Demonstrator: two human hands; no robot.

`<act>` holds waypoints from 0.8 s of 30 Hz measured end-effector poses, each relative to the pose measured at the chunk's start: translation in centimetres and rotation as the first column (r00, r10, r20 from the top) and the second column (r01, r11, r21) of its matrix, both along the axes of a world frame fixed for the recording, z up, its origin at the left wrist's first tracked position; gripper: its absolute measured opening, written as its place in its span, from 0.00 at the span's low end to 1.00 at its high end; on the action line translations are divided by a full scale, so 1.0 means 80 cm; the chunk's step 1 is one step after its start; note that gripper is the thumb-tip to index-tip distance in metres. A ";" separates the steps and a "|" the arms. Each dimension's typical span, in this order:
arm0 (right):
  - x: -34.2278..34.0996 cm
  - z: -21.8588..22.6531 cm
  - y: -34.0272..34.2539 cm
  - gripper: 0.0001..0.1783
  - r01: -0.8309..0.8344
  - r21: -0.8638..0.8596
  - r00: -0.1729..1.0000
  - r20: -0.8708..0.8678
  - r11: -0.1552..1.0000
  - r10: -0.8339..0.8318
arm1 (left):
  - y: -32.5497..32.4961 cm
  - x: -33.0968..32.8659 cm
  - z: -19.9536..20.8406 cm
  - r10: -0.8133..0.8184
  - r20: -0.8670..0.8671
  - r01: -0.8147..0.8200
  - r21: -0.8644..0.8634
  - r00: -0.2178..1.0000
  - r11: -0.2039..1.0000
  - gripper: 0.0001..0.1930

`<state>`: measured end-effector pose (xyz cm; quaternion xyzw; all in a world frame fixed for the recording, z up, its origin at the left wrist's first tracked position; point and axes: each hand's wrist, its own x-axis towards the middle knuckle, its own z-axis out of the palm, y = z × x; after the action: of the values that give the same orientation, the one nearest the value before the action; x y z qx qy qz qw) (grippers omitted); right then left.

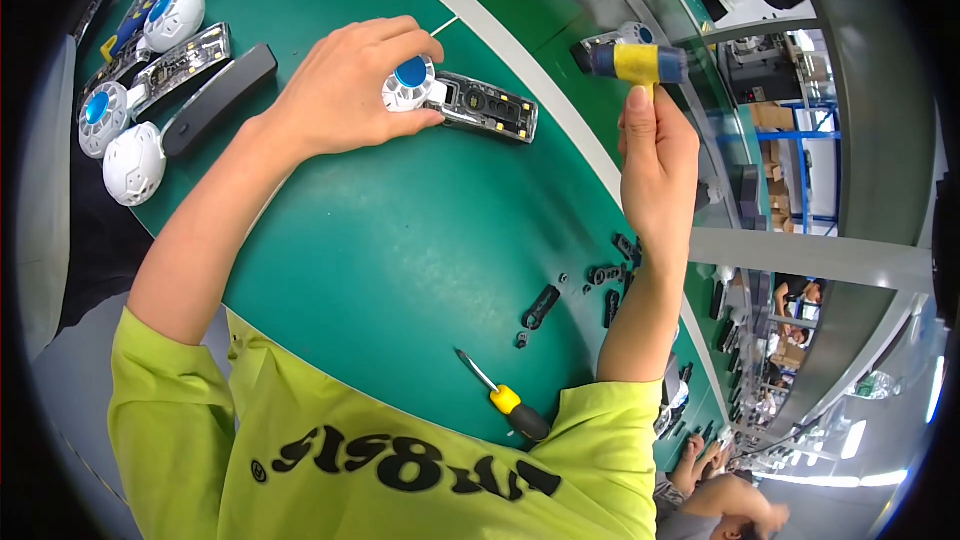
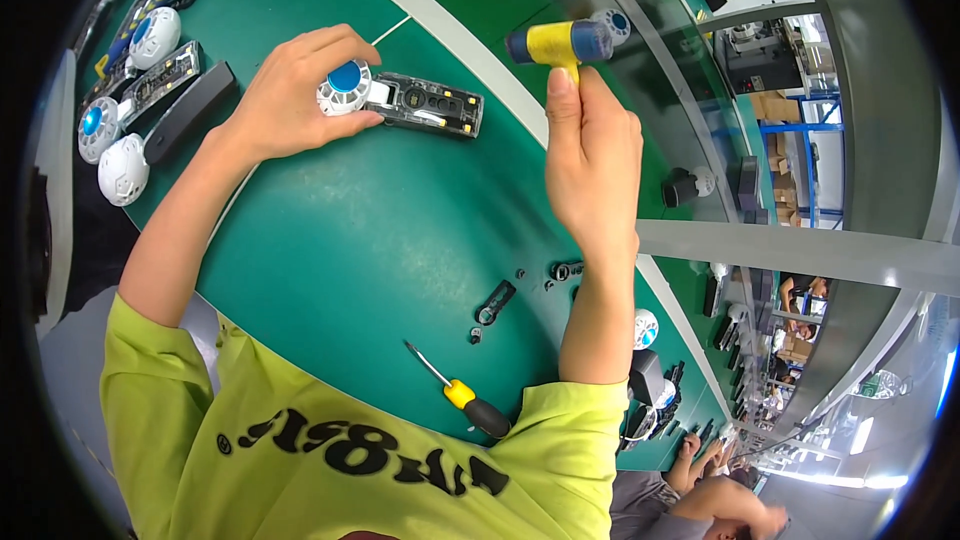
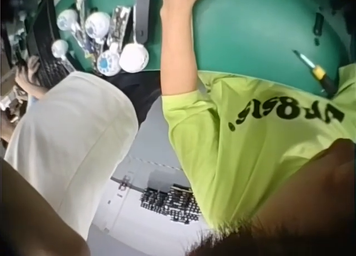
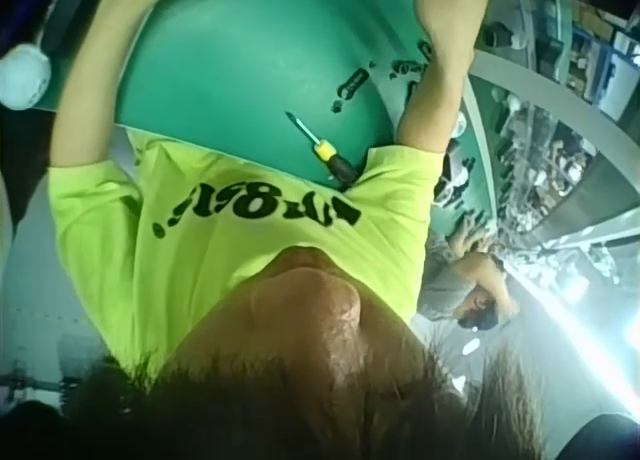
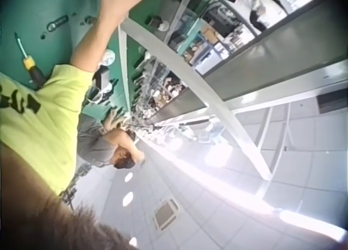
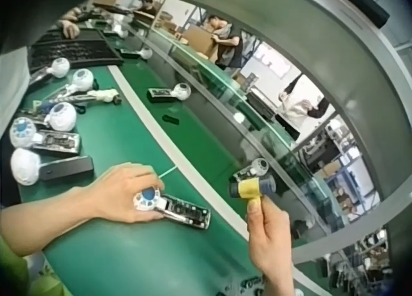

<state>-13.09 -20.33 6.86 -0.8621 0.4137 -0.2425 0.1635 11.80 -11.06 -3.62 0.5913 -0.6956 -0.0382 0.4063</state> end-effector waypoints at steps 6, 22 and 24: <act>-0.026 -0.028 -0.020 0.22 0.143 -0.056 0.927 -0.343 0.988 -0.154 | -0.006 0.010 0.010 -0.179 0.071 0.183 -0.054 0.981 0.982 0.21; 0.012 -0.111 0.052 0.47 -0.557 -0.046 0.830 -0.040 0.829 0.556 | 0.013 -0.008 0.031 -0.149 0.318 0.167 -0.032 0.936 0.985 0.26; 0.011 -0.120 0.050 0.48 -0.563 -0.063 0.826 -0.024 0.824 0.563 | 0.014 -0.014 0.032 -0.176 0.306 0.197 -0.039 0.936 0.980 0.26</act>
<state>-12.25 -16.36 -2.73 -0.9513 0.1331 -0.1955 0.1979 10.72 -9.93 -1.04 0.5072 -0.8031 0.0377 0.3104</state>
